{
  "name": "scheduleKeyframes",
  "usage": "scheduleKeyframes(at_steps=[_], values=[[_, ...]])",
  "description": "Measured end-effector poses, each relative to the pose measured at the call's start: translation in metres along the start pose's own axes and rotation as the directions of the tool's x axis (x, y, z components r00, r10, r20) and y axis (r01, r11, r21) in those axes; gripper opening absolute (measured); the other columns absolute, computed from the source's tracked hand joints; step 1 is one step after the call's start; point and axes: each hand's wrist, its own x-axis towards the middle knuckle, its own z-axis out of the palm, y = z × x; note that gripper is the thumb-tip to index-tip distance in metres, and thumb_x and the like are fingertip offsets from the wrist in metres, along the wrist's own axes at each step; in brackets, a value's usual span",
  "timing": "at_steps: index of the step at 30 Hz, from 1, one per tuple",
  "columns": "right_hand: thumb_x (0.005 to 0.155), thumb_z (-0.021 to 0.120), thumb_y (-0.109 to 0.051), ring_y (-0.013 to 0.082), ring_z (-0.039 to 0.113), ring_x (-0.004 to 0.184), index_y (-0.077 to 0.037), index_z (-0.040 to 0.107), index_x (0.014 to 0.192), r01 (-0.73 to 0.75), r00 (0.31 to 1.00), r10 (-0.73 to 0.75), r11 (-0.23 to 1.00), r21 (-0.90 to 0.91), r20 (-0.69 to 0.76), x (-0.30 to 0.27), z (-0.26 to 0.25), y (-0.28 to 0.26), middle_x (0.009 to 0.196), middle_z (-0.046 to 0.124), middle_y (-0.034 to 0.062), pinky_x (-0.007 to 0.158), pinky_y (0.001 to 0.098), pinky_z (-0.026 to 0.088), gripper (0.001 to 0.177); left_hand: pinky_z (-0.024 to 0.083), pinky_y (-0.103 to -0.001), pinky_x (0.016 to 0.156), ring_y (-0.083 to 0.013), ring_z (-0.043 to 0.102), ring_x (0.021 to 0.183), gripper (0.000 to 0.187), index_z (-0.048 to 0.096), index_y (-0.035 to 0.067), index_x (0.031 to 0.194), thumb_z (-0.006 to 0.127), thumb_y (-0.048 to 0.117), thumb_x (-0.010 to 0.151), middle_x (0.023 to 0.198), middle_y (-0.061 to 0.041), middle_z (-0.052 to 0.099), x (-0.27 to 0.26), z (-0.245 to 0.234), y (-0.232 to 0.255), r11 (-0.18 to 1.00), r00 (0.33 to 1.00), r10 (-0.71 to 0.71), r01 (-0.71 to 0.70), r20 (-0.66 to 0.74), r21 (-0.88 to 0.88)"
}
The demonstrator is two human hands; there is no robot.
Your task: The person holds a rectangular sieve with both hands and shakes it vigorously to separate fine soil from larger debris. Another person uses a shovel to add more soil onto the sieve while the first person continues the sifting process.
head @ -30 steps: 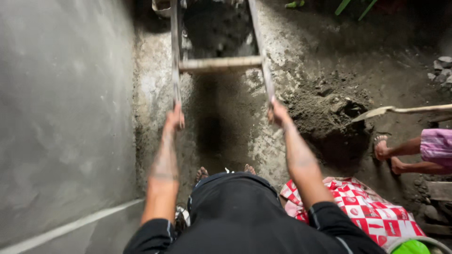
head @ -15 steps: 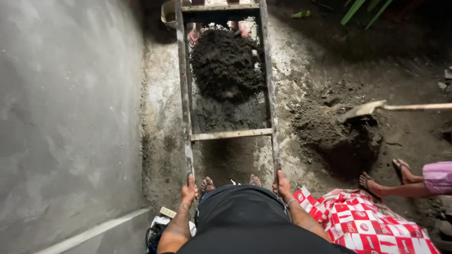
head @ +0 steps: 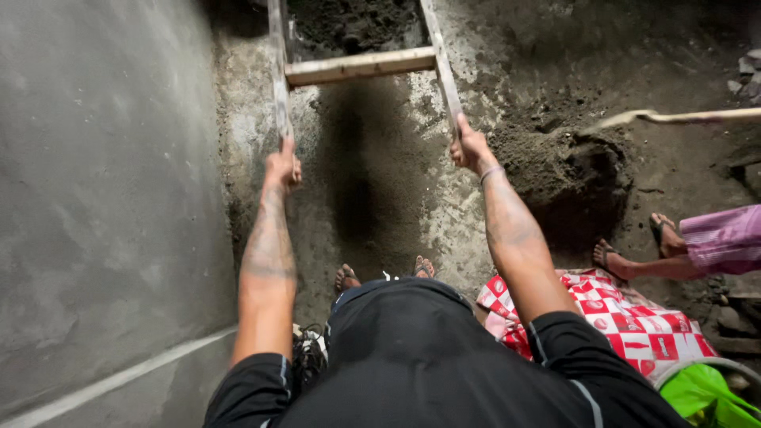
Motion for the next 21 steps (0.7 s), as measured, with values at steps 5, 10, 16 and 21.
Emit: scheduleKeyframes(at_steps=[5, 10, 16, 21], values=[[0.098, 0.042, -0.082, 0.0334, 0.073, 0.075, 0.003, 0.074, 0.092, 0.015, 1.000, -0.007, 0.928, -0.372, 0.021, -0.046, -0.029, 0.118, 0.079, 0.072, 0.0230, 0.071, 0.0506, 0.057, 0.091, 0.056, -0.045, 0.060, -0.0282, 0.070, 0.063, 0.072, 0.061, -0.007, 0.104, 0.047, 0.064, 0.105, 0.069, -0.017, 0.064, -0.051, 0.006, -0.132, 0.996, 0.998, -0.057, 0.055, 0.029, 0.063], [0.097, 0.041, -0.082, 0.0280, 0.065, 0.045, -0.006, 0.066, 0.079, -0.208, 0.976, 0.215, 0.956, -0.209, 0.014, -0.090, -0.052, 0.228, 0.058, 0.065, 0.0118, 0.043, 0.0410, 0.052, 0.082, 0.051, -0.042, 0.054, -0.0274, 0.062, 0.047, 0.086, 0.067, -0.003, 0.063, 0.043, 0.070, 0.101, 0.048, -0.017, 0.058, -0.114, 0.006, -0.227, 0.981, 0.985, -0.171, 0.173, -0.031, 0.088], [0.099, 0.031, -0.083, 0.0310, 0.064, 0.049, -0.007, 0.068, 0.057, -0.127, 0.985, 0.159, 0.926, -0.355, 0.063, -0.071, -0.051, 0.200, 0.049, 0.064, 0.0145, 0.053, 0.0408, 0.052, 0.095, 0.053, -0.045, 0.059, -0.0293, 0.066, 0.053, 0.099, 0.066, 0.000, 0.054, 0.033, 0.084, 0.096, 0.051, -0.018, 0.064, -0.085, 0.008, -0.211, 0.958, 0.969, -0.246, 0.238, 0.030, 0.160], [0.102, 0.023, -0.084, 0.0286, 0.070, 0.062, -0.010, 0.070, 0.056, 0.071, 0.995, -0.028, 0.856, -0.512, 0.091, -0.035, -0.019, 0.084, 0.052, 0.064, 0.0135, 0.069, 0.0386, 0.056, 0.099, 0.053, -0.041, 0.063, -0.0239, 0.064, 0.051, 0.094, 0.060, 0.013, 0.047, 0.028, 0.080, 0.104, 0.048, -0.007, 0.060, -0.029, -0.003, -0.092, 0.971, 0.993, 0.026, -0.053, 0.118, 0.233]])
